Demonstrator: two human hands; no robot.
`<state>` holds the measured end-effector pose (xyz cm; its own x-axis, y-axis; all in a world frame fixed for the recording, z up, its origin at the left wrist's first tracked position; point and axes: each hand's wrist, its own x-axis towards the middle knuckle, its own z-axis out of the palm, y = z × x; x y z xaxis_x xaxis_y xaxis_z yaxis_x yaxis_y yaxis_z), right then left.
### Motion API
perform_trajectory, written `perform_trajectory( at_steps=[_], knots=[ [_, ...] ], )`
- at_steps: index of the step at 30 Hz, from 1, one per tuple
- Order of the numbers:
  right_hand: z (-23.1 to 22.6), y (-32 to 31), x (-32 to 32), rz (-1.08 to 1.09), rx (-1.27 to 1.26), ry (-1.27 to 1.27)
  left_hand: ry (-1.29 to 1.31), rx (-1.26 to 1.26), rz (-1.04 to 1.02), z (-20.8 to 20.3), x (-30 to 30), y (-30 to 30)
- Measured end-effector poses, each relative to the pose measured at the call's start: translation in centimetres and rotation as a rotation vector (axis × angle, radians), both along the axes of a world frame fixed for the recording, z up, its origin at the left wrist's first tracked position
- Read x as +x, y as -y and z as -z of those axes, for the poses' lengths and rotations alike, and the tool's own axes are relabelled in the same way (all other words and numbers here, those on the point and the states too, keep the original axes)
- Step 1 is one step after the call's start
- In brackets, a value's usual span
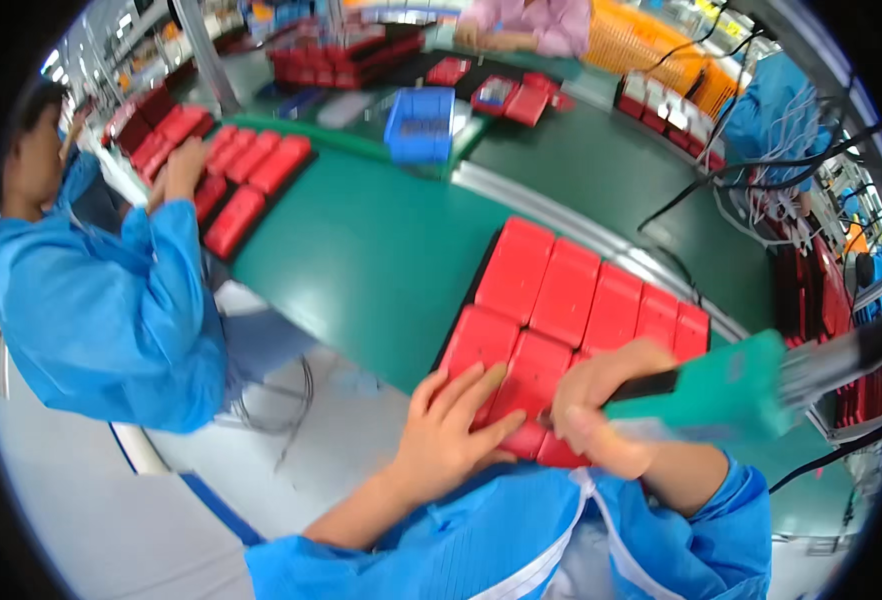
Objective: The person fastens screws into red electronic enclosures using an electric screwdriver on a factory assembly line.
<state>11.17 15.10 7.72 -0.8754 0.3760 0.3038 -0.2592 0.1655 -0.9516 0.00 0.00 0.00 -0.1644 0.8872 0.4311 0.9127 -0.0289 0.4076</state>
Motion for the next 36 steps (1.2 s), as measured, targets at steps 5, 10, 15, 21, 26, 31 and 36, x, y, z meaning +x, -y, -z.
perform_trajectory(
  at_steps=[5,10,15,21,26,31,36],
  knots=[
    [-2.0,-1.6,1.3,-0.082,0.037,0.035,-0.106,0.051,0.008,-0.6,-0.2,-1.1],
    [-5.4,-4.3,5.3,-0.087,-0.414,-0.57,-0.186,0.138,-0.009,-1.9,1.1,-0.6],
    [-5.5,-11.7,10.8,-0.082,-0.64,-0.904,0.718,0.258,-0.171,-1.5,-3.7,-1.9],
    [-2.6,-17.7,14.3,-0.336,-0.987,-1.155,0.387,0.378,-0.277,-4.6,-15.3,-13.4],
    [-0.9,-18.2,14.7,-0.29,-0.914,-1.205,-0.013,0.128,-0.418,-4.9,-26.0,-22.1],
    [0.0,-19.6,15.0,-0.173,-0.875,-1.077,-0.307,-0.576,-0.251,-2.7,-31.3,-27.0],
    [0.0,-20.2,15.6,-0.095,-0.911,-1.111,-0.156,-0.761,-0.196,-4.1,-30.8,-28.3]
  ],
)
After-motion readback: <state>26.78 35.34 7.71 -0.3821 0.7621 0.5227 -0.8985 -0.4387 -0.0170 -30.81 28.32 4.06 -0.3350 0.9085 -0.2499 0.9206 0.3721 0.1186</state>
